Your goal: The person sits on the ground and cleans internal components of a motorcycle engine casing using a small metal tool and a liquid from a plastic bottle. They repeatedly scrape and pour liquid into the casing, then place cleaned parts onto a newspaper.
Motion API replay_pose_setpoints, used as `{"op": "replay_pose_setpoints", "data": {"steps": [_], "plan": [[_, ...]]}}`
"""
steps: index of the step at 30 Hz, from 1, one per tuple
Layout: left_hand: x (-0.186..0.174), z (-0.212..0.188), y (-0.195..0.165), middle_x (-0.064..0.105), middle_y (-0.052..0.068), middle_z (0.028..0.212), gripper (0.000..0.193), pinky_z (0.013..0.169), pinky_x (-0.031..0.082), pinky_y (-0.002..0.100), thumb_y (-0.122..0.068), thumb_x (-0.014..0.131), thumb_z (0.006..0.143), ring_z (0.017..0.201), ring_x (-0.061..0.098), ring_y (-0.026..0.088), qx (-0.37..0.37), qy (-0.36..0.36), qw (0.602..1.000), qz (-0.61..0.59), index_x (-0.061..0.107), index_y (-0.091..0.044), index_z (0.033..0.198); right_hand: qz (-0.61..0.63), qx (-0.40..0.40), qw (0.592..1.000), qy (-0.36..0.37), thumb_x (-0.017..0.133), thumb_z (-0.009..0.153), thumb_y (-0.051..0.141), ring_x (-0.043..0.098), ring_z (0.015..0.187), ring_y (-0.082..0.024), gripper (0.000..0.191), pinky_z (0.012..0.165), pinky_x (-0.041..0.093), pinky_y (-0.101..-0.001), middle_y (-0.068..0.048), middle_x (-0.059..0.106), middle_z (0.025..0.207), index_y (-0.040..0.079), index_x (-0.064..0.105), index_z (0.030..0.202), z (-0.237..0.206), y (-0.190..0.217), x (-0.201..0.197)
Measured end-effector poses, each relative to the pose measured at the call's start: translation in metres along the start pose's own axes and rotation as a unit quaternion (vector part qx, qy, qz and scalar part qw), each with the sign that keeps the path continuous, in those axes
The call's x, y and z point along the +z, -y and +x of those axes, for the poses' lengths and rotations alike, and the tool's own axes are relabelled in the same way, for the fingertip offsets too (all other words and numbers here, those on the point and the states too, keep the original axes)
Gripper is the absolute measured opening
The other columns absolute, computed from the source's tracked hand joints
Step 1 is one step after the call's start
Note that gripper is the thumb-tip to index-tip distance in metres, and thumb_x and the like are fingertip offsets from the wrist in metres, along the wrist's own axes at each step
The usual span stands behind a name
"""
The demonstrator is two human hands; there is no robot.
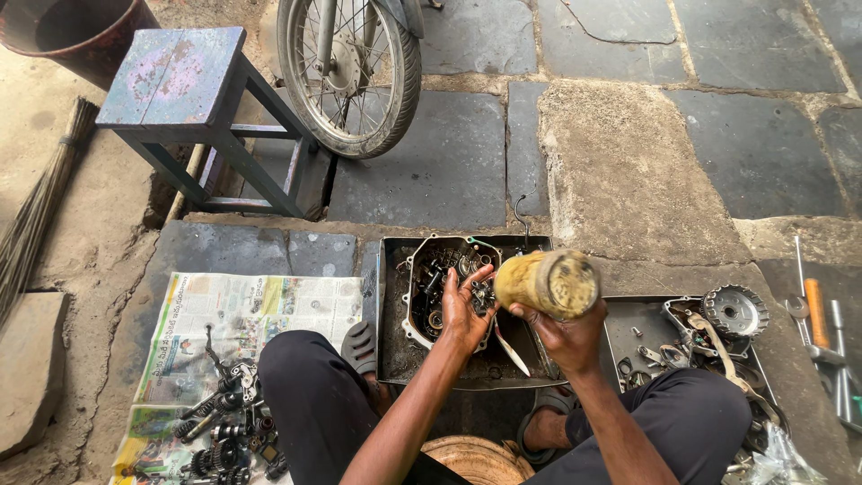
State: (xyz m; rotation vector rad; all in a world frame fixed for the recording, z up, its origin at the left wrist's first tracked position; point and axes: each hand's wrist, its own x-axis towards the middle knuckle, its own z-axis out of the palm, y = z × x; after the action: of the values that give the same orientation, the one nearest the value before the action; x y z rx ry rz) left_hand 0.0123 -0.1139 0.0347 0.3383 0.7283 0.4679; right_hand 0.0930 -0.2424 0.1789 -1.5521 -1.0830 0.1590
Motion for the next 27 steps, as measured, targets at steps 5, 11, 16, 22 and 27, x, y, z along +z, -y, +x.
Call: {"op": "replay_pose_setpoints", "data": {"steps": [5, 11, 16, 22, 27], "plan": [[0.000, -0.003, -0.004, 0.056, 0.016, 0.145, 0.079, 0.120, 0.024, 0.057, -0.066, 0.021, 0.101, 0.150, 0.028, 0.025, 0.023, 0.049, 0.999, -0.007, 0.071, -0.008, 0.120, 0.007, 0.010, 1.000, 0.018, 0.086, 0.078, 0.028, 0.078, 0.095, -0.018, 0.054, 0.085, 0.068, -0.0335, -0.009, 0.078, 0.103, 0.003, 0.064, 0.121, -0.002, -0.004, 0.001], [-0.009, 0.006, 0.003, 0.067, 0.011, 0.128, 0.073, 0.116, 0.034, 0.051, -0.062, 0.022, 0.102, 0.137, 0.040, 0.018, 0.018, 0.013, 1.000, 0.010, 0.071, -0.009, 0.116, -0.010, -0.015, 1.000, 0.005, 0.086, 0.081, 0.026, 0.078, 0.099, -0.019, 0.055, 0.089, 0.066, -0.0338, -0.008, 0.078, 0.106, -0.001, 0.061, 0.122, -0.001, 0.004, -0.001], [-0.036, 0.032, 0.023, 0.069, 0.010, 0.084, 0.044, 0.055, 0.050, 0.027, -0.045, 0.045, 0.110, 0.066, 0.059, 0.015, 0.015, 0.030, 0.999, -0.030, 0.068, -0.008, 0.101, -0.030, -0.059, 0.998, -0.006, 0.085, 0.082, 0.022, 0.076, 0.103, -0.021, 0.050, 0.091, 0.064, -0.0354, -0.012, 0.075, 0.117, -0.001, 0.068, 0.122, -0.003, 0.003, -0.002], [-0.033, 0.025, 0.022, 0.066, 0.009, 0.077, 0.033, 0.036, 0.042, 0.019, -0.032, 0.049, 0.115, 0.046, 0.055, 0.011, -0.020, 0.148, 0.984, -0.098, 0.064, -0.004, 0.105, 0.028, -0.026, 0.999, 0.002, 0.085, 0.083, 0.017, 0.077, 0.099, -0.019, 0.036, 0.089, 0.062, -0.0323, -0.010, 0.079, 0.108, 0.001, 0.074, 0.114, -0.005, 0.009, -0.007], [-0.002, -0.003, -0.001, 0.074, 0.015, 0.108, 0.040, 0.073, 0.065, 0.029, -0.014, 0.037, 0.101, 0.087, 0.075, 0.020, -0.055, 0.083, 0.988, -0.116, 0.065, 0.002, 0.123, 0.025, -0.028, 0.999, -0.009, 0.083, 0.084, 0.019, 0.075, 0.100, -0.019, 0.039, 0.090, 0.060, -0.0316, -0.010, 0.076, 0.111, 0.001, 0.071, 0.116, -0.002, 0.020, -0.008]]}}
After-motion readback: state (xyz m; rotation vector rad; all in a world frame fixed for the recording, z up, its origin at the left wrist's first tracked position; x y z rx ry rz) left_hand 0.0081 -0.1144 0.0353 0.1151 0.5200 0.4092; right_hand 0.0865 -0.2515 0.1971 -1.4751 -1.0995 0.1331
